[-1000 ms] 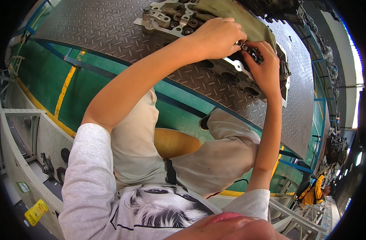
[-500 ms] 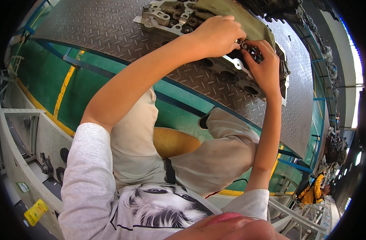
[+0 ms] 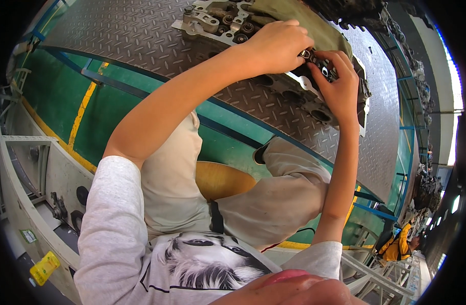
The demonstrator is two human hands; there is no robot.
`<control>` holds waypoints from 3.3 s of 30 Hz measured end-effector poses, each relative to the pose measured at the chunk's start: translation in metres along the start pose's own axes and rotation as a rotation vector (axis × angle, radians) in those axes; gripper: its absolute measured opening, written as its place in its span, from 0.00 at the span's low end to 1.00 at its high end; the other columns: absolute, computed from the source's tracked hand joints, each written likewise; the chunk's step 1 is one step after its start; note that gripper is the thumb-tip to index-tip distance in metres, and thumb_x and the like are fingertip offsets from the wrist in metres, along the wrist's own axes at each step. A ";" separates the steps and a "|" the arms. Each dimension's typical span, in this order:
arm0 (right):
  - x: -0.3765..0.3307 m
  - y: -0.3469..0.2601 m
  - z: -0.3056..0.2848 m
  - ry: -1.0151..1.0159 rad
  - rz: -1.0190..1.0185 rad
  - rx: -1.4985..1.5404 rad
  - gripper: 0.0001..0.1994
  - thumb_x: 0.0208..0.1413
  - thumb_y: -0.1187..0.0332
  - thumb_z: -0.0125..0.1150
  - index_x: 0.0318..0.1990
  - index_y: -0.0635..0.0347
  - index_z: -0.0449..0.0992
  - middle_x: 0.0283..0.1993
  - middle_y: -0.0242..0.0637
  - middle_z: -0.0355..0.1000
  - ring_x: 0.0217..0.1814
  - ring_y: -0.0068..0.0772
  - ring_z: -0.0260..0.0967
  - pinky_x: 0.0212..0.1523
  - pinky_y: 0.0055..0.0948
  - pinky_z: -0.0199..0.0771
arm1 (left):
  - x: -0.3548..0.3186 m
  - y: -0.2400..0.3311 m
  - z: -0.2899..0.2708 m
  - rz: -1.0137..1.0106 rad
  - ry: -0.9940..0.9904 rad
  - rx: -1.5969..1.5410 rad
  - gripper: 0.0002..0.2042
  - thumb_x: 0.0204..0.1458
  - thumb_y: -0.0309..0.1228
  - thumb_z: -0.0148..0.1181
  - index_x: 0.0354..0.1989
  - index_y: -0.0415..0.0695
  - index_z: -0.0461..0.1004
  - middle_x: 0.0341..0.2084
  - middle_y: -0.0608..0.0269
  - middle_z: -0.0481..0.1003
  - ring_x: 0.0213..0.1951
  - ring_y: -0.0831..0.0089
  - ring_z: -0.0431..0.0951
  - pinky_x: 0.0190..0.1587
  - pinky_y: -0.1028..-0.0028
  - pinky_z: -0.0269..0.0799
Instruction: The person uses their hands to place and align small components into a cylinder head assembly on a workbench.
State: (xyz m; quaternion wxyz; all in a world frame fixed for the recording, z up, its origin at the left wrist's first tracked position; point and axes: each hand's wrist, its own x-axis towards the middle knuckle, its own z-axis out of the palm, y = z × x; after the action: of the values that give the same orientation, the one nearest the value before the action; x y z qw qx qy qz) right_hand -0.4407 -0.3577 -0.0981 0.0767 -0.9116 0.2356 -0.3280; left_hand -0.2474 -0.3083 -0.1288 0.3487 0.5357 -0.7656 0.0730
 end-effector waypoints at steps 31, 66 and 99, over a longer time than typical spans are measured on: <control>0.004 -0.003 0.003 -0.033 0.143 -0.021 0.12 0.50 0.69 0.72 0.42 0.61 0.81 0.39 0.39 0.77 0.42 0.44 0.73 0.44 0.35 0.73 | -0.002 -0.002 -0.001 -0.032 0.010 -0.134 0.11 0.46 0.28 0.64 0.39 0.42 0.77 0.37 0.60 0.77 0.47 0.61 0.74 0.49 0.63 0.73; 0.003 0.010 0.005 -0.023 0.044 -0.077 0.09 0.60 0.68 0.60 0.43 0.63 0.79 0.40 0.41 0.73 0.45 0.45 0.68 0.47 0.37 0.70 | 0.001 -0.006 0.005 -0.013 0.167 -0.144 0.09 0.51 0.30 0.62 0.38 0.42 0.77 0.35 0.58 0.78 0.45 0.57 0.74 0.50 0.61 0.71; 0.001 0.011 0.004 -0.041 0.036 -0.035 0.09 0.59 0.71 0.58 0.44 0.63 0.79 0.41 0.42 0.73 0.47 0.46 0.69 0.49 0.38 0.70 | -0.002 0.003 0.001 -0.026 0.166 0.059 0.12 0.50 0.36 0.64 0.36 0.39 0.77 0.34 0.57 0.77 0.44 0.59 0.74 0.48 0.61 0.72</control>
State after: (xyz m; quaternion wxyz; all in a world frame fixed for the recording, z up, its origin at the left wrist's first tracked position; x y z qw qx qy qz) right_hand -0.4419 -0.3677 -0.1039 0.0716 -0.9150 0.2560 -0.3034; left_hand -0.2501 -0.3062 -0.1298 0.3959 0.5478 -0.7245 0.1351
